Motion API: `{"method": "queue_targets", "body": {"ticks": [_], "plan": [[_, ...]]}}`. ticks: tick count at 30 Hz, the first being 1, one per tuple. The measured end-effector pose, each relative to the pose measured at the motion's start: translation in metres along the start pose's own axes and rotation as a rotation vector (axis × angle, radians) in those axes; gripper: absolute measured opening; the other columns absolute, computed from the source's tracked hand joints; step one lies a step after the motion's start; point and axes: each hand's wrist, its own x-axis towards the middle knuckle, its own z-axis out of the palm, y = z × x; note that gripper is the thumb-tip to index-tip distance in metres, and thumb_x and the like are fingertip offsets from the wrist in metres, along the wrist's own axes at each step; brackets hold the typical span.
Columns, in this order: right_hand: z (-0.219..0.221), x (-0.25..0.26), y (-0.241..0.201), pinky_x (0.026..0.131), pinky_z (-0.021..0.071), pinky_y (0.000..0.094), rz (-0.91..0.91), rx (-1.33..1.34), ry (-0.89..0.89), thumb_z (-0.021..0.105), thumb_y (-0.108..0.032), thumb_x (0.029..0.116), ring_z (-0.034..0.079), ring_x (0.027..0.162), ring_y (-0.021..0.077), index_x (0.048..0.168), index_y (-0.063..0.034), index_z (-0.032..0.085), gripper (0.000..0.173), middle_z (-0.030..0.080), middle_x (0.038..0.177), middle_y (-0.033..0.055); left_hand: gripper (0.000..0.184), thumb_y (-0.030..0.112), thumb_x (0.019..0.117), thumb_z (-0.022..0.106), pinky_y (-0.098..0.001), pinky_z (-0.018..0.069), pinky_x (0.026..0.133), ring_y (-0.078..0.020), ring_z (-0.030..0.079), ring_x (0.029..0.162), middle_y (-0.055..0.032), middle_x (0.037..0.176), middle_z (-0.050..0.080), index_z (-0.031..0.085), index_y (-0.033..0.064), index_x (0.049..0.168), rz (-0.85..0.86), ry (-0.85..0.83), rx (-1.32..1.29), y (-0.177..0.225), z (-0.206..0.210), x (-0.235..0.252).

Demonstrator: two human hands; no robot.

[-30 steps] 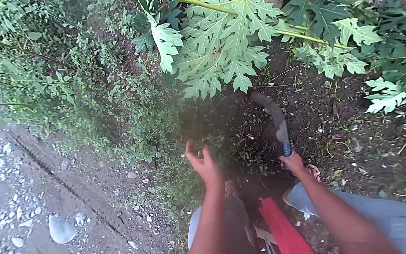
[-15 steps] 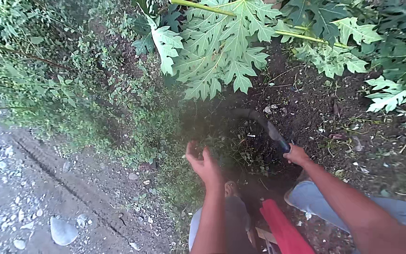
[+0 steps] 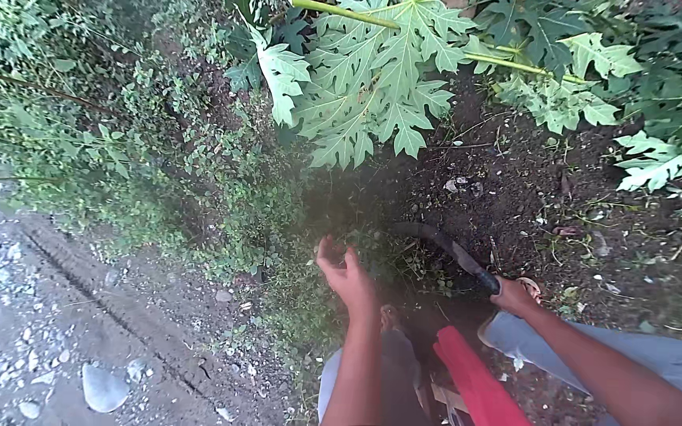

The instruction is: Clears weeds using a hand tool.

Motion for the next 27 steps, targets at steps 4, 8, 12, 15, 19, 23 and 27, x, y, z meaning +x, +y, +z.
{"method": "queue_targets", "body": {"ticks": [4, 8, 12, 15, 19, 23, 27], "plan": [[-0.030, 0.003, -0.019, 0.081, 0.0569, 0.0549, 0.064, 0.351, 0.120, 0.073, -0.015, 0.0937, 0.071, 0.084, 0.0361, 0.138, 0.0051, 0.052, 0.053, 0.069, 0.104, 0.0254, 0.057, 0.009, 0.1012, 0.050, -0.0380, 0.0443, 0.107, -0.0246, 0.051, 0.132, -0.0232, 0.154, 0.041, 0.031, -0.0034, 0.153, -0.003, 0.006, 0.011, 0.001, 0.000, -0.001], [-0.006, 0.016, -0.104, 0.062, 0.0597, 0.0382, 0.091, 1.084, 0.198, 0.067, -0.008, 0.0963, 0.065, 0.064, 0.0199, 0.133, 0.0036, 0.046, 0.044, 0.062, 0.086, 0.0122, 0.058, 0.009, 0.1007, 0.050, -0.0378, 0.0443, 0.107, -0.0250, 0.050, 0.133, -0.0240, 0.155, 0.040, 0.030, -0.0037, 0.154, -0.001, 0.007, 0.020, 0.002, 0.003, -0.003], [0.044, 0.022, -0.125, 0.083, 0.0584, 0.0495, 0.082, 0.638, -0.022, 0.073, -0.011, 0.0915, 0.070, 0.088, 0.0330, 0.137, 0.0064, 0.052, 0.053, 0.068, 0.108, 0.0237, 0.058, 0.009, 0.1005, 0.050, -0.0360, 0.0451, 0.104, -0.0236, 0.051, 0.130, -0.0241, 0.154, 0.042, 0.030, -0.0038, 0.153, 0.011, 0.014, 0.028, 0.000, 0.004, -0.005], [0.033, 0.025, -0.098, 0.091, 0.0562, 0.0593, 0.044, 0.253, -0.063, 0.076, -0.015, 0.0901, 0.070, 0.104, 0.0422, 0.144, 0.0015, 0.051, 0.061, 0.066, 0.123, 0.0284, 0.058, 0.009, 0.1005, 0.050, -0.0364, 0.0451, 0.106, -0.0242, 0.052, 0.131, -0.0246, 0.154, 0.042, 0.031, -0.0044, 0.153, 0.018, 0.004, 0.023, -0.001, 0.002, -0.002], [-0.020, 0.032, -0.067, 0.088, 0.0557, 0.0594, -0.002, 0.214, 0.026, 0.074, -0.015, 0.0920, 0.071, 0.095, 0.0417, 0.143, 0.0021, 0.051, 0.059, 0.067, 0.117, 0.0288, 0.057, 0.011, 0.1001, 0.050, -0.0352, 0.0449, 0.104, -0.0219, 0.052, 0.129, -0.0229, 0.153, 0.042, 0.031, -0.0040, 0.152, 0.012, 0.003, 0.016, -0.002, -0.002, -0.001], [-0.020, 0.034, -0.111, 0.064, 0.0590, 0.0367, 0.076, 0.920, 0.138, 0.065, -0.010, 0.0978, 0.065, 0.065, 0.0195, 0.134, 0.0034, 0.047, 0.042, 0.062, 0.089, 0.0126, 0.057, 0.011, 0.1002, 0.049, -0.0345, 0.0449, 0.104, -0.0210, 0.052, 0.130, -0.0221, 0.155, 0.041, 0.031, -0.0033, 0.152, 0.014, 0.006, -0.001, -0.001, -0.001, -0.001], [0.028, 0.035, -0.152, 0.068, 0.0590, 0.0406, 0.107, 1.024, 0.056, 0.068, -0.009, 0.0950, 0.066, 0.069, 0.0230, 0.125, 0.0069, 0.054, 0.037, 0.066, 0.088, 0.0158, 0.057, 0.011, 0.1007, 0.049, -0.0374, 0.0437, 0.108, -0.0234, 0.049, 0.135, -0.0221, 0.156, 0.040, 0.031, -0.0029, 0.153, 0.012, 0.001, 0.011, 0.000, -0.001, -0.002]]}}
